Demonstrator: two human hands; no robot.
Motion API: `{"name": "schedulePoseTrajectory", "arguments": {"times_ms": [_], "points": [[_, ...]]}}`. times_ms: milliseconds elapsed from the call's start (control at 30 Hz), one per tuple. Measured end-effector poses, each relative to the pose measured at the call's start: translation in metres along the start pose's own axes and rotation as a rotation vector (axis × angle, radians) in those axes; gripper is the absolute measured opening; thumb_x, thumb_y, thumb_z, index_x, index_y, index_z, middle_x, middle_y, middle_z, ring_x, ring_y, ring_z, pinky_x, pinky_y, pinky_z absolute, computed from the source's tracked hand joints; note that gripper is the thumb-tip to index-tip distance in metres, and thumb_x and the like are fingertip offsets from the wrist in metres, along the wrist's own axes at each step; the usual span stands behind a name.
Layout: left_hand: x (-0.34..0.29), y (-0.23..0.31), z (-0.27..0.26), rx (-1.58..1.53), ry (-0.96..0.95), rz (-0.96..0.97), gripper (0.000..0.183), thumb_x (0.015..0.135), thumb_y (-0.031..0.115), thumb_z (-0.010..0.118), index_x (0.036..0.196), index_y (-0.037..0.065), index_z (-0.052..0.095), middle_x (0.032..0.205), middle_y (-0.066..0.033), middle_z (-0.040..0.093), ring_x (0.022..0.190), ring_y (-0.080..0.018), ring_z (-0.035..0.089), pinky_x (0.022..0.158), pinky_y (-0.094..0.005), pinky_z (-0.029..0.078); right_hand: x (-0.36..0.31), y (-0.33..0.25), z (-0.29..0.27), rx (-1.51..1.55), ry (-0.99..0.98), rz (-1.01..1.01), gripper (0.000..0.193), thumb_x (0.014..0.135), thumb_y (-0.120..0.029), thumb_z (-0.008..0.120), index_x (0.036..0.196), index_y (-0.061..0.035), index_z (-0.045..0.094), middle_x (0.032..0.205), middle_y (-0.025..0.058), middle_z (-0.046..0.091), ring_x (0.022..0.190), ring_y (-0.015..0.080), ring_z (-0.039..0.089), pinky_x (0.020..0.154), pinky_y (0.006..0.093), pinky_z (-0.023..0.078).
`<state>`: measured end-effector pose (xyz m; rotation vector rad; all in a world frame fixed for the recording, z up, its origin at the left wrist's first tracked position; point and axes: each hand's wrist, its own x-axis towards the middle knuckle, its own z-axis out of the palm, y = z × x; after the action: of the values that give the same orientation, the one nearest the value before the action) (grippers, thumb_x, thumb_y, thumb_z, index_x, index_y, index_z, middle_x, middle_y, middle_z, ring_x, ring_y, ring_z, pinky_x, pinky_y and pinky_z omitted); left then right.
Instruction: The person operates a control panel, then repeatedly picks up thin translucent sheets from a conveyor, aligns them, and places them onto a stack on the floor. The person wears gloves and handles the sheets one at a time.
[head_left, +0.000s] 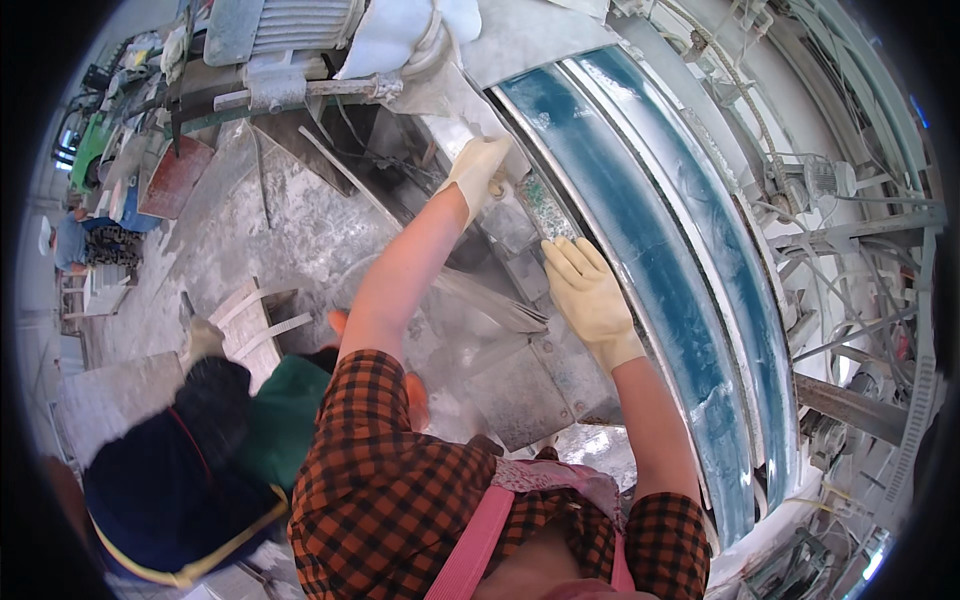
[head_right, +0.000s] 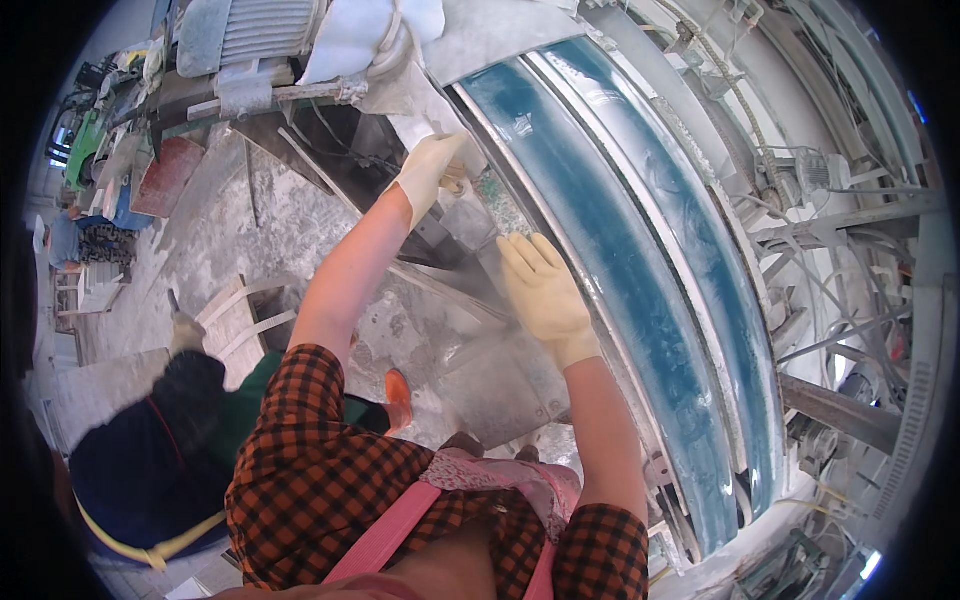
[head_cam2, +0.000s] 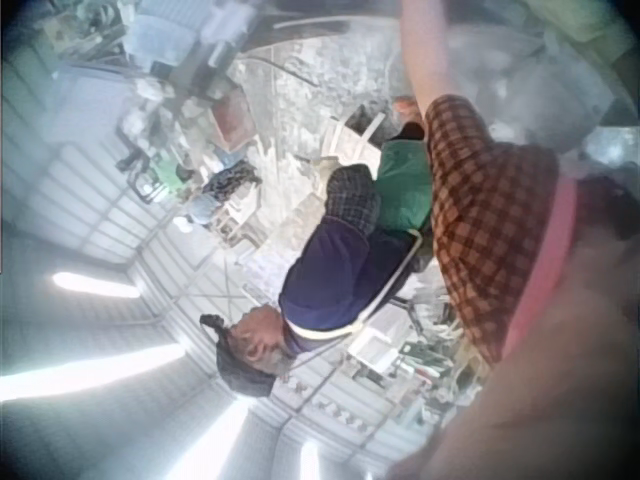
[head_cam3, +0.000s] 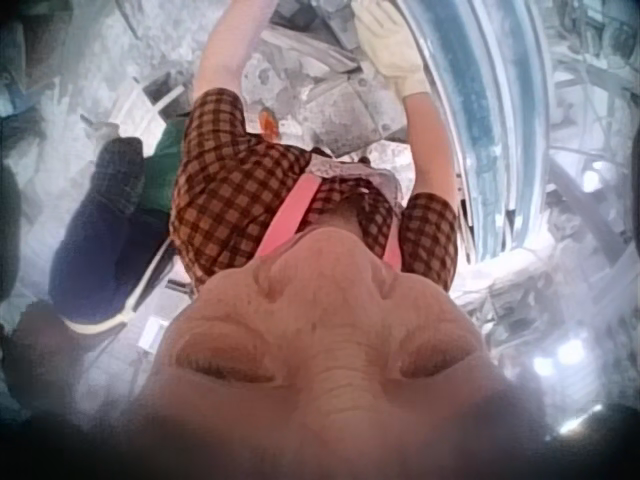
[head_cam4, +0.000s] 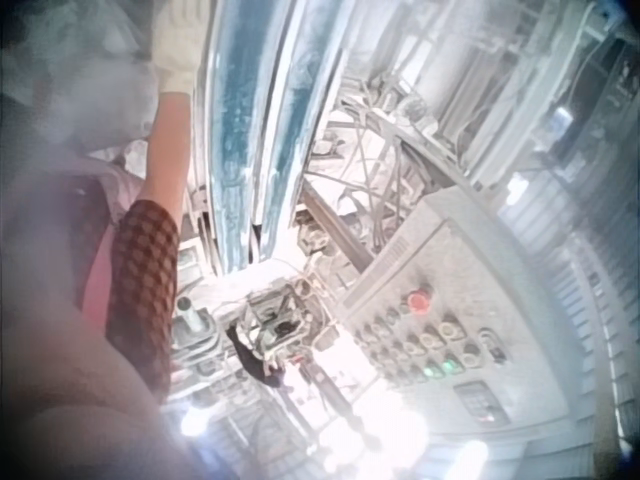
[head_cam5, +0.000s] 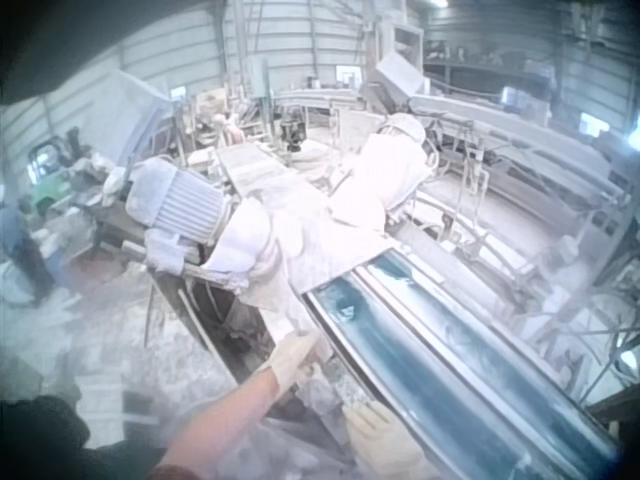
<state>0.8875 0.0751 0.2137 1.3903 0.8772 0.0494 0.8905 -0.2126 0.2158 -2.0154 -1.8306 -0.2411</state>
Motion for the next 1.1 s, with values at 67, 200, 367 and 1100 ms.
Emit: {"name": "schedulePoseTrajectory", "arguments": {"times_ms": [67,200,367,1100], "points": [[0.002,-0.003,0.007,-0.082,0.065,0.013,0.044,0.098,0.034,0.059,0.115,-0.005,0.065,0.093,-0.0109,0.064,0.074,-0.0193,0.061,0.058,-0.0347,0.047,0.0,0.0,0.001,-0.012,0.0,-0.001,0.036,0.086,-0.012,0.06,0.117,0.0038,0.069,0.144,0.0141,0.06,0.137,0.0311,0.054,0.119,0.0496,0.04],[0.004,-0.008,0.003,0.027,0.003,0.123,0.053,0.099,0.039,0.062,0.133,-0.002,0.063,0.102,-0.0142,0.071,0.086,-0.0211,0.07,0.068,-0.0311,0.051,-0.001,-0.001,0.003,-0.064,-0.029,-0.004,0.035,0.086,-0.011,0.061,0.117,0.0024,0.069,0.144,0.0127,0.061,0.136,0.0297,0.055,0.118,0.0492,0.041],[-0.032,-0.041,-0.012,-0.03,0.234,0.346,0.047,0.102,0.028,0.06,0.138,-0.002,0.061,0.115,-0.0114,0.073,0.104,-0.0196,0.069,0.093,-0.0321,0.052,0.001,0.002,0.004,-0.077,-0.023,-0.046,0.035,0.087,-0.011,0.061,0.118,0.0005,0.07,0.144,0.0113,0.061,0.136,0.0279,0.056,0.119,0.0485,0.04],[-0.697,-0.569,-0.062,0.685,1.14,-0.401,0.034,0.1,0.03,0.057,0.087,0.0,0.064,0.083,-0.0074,0.068,0.072,-0.0174,0.06,0.066,-0.0365,0.048,-0.051,-0.046,-0.001,-0.118,-0.059,-0.148,0.019,0.085,-0.02,0.068,0.098,-0.0052,0.069,0.111,0.0136,0.071,0.118,0.0313,0.061,0.114,0.0487,0.04]]}}
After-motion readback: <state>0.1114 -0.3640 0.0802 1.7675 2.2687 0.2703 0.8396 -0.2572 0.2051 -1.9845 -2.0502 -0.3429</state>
